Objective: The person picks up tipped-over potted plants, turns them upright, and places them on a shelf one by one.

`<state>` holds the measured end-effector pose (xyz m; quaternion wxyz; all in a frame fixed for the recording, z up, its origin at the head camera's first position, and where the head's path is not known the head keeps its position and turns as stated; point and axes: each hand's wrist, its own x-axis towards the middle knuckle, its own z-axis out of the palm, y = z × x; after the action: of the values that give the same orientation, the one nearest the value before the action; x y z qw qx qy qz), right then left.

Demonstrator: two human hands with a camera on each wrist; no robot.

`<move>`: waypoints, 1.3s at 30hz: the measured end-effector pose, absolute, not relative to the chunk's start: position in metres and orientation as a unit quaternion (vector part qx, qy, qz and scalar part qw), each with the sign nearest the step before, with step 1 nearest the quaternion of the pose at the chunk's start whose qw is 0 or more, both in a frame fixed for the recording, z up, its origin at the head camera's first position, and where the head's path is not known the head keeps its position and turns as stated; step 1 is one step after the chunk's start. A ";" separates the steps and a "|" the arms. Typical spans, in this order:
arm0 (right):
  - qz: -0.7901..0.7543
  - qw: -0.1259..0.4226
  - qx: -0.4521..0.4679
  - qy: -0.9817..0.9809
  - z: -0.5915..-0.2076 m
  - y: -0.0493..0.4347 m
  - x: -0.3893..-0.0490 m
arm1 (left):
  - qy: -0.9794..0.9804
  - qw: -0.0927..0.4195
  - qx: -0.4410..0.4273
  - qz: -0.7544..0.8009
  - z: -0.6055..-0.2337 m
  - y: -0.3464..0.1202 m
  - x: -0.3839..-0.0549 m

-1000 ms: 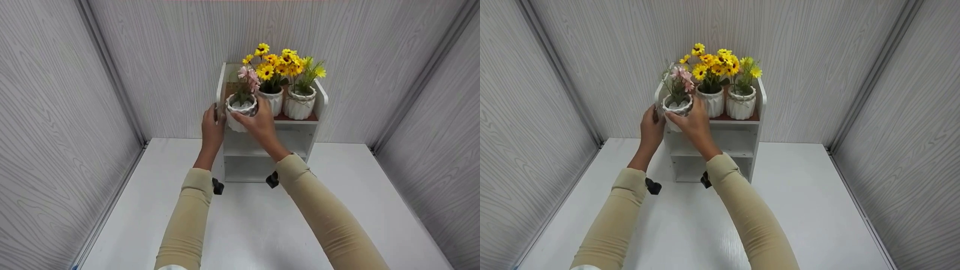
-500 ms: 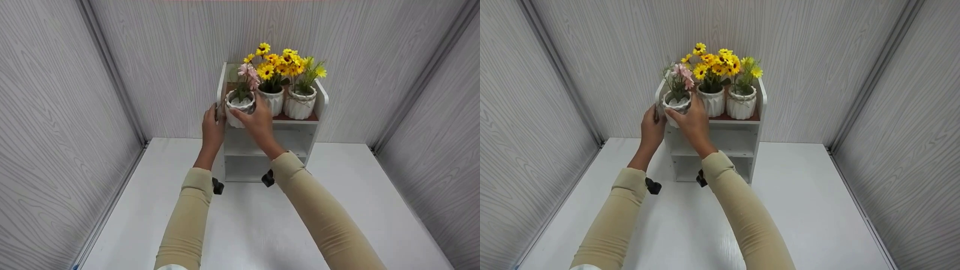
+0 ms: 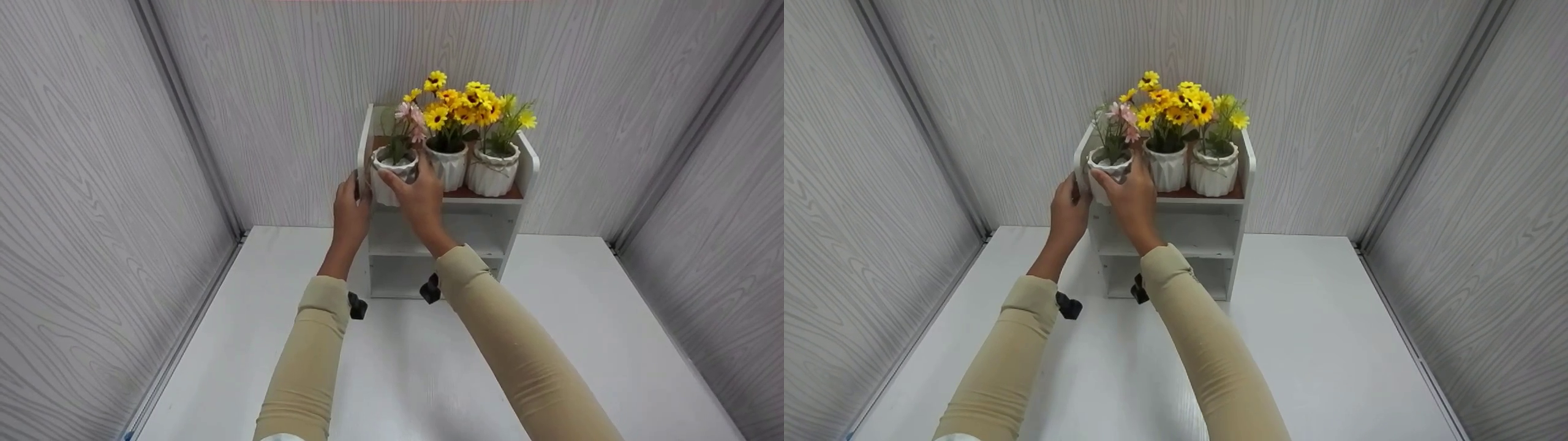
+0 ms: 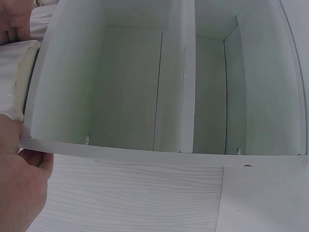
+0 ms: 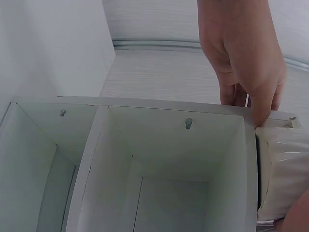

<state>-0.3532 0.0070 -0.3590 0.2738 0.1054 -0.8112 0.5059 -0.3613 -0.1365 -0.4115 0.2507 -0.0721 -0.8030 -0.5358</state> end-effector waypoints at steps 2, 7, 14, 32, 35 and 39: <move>0.510 0.275 0.108 -0.807 -0.360 0.006 -0.355 | -0.804 0.248 -0.070 -0.536 -0.412 -0.136 -0.361; 0.517 0.278 0.117 -0.801 -0.362 0.004 -0.359 | -0.809 0.241 -0.062 -0.533 -0.411 -0.136 -0.361; 0.520 0.260 0.108 -0.806 -0.358 0.000 -0.363 | -0.812 0.243 -0.057 -0.528 -0.411 -0.136 -0.360; 0.539 0.201 0.087 -0.813 -0.354 -0.012 -0.380 | -0.808 0.248 -0.058 -0.532 -0.413 -0.136 -0.358; 0.535 0.210 0.087 -0.814 -0.355 -0.013 -0.383 | -0.810 0.253 -0.058 -0.526 -0.412 -0.135 -0.358; 0.538 0.213 0.086 -0.811 -0.358 -0.014 -0.385 | -0.811 0.250 -0.055 -0.526 -0.411 -0.135 -0.358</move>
<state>-0.3851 -0.0145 -0.3576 0.2127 0.0862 -0.8111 0.5381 -0.3585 -0.1346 -0.4114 0.2501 -0.0548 -0.8112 -0.5257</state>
